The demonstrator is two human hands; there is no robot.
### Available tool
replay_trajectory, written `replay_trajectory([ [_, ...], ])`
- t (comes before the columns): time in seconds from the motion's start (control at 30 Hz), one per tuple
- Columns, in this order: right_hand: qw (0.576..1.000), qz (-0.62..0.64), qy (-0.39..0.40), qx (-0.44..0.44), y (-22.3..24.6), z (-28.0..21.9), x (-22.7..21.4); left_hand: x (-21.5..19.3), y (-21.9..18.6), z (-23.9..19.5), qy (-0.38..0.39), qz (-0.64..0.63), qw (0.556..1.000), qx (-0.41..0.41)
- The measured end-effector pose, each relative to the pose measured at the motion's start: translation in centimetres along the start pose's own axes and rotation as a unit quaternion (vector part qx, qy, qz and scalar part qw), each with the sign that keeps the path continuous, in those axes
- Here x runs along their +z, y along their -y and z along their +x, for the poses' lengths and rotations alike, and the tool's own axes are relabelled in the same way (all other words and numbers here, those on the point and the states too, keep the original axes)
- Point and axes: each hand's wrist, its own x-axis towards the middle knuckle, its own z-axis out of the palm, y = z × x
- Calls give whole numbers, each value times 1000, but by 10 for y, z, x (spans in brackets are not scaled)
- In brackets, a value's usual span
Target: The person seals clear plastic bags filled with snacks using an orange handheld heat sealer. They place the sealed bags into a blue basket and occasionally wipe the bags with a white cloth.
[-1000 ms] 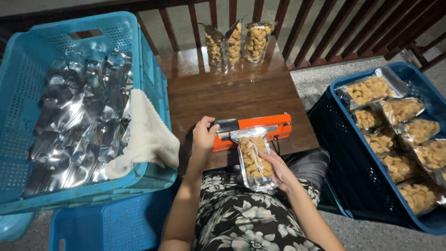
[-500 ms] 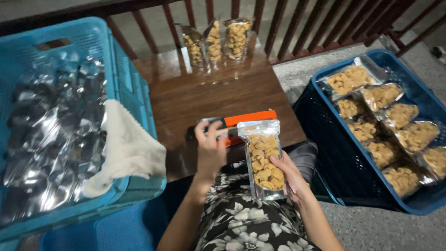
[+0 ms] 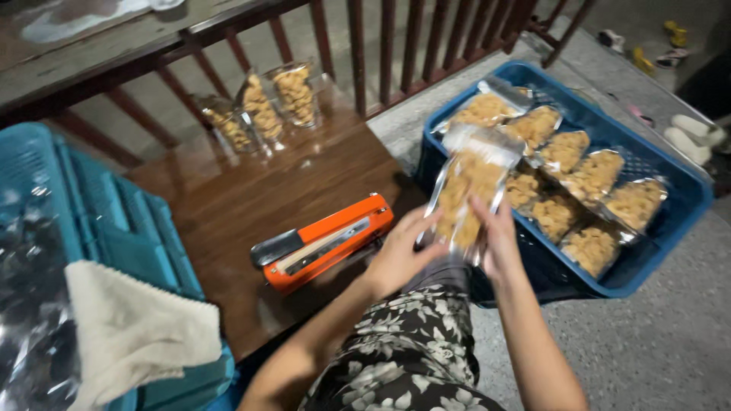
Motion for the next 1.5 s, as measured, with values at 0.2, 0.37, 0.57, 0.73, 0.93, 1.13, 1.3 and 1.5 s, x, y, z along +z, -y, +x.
replay_trajectory([
  [0.2,981,38,-153,-115,1,139,-66,70,70,117,-10,112,986,124],
  [0.37,971,-26,-233,-37,-25,211,-100,105,98,173,19,271,957,106],
  [0.57,970,-55,-142,-192,-77,257,-141,111,114,185,68,343,936,45],
  [0.73,976,-109,-149,-117,-77,234,-144,108,121,179,70,346,934,50],
  [0.93,779,-511,-241,-271,-53,174,-96,90,120,175,76,346,933,62],
  [1.13,849,-426,-61,-307,-67,151,23,-7,127,179,-60,351,930,96],
  [1.3,852,-409,104,-311,-104,144,115,-151,166,168,-140,504,851,38],
  [1.5,850,-391,194,-293,-155,104,150,-297,281,152,-274,682,660,-156],
])
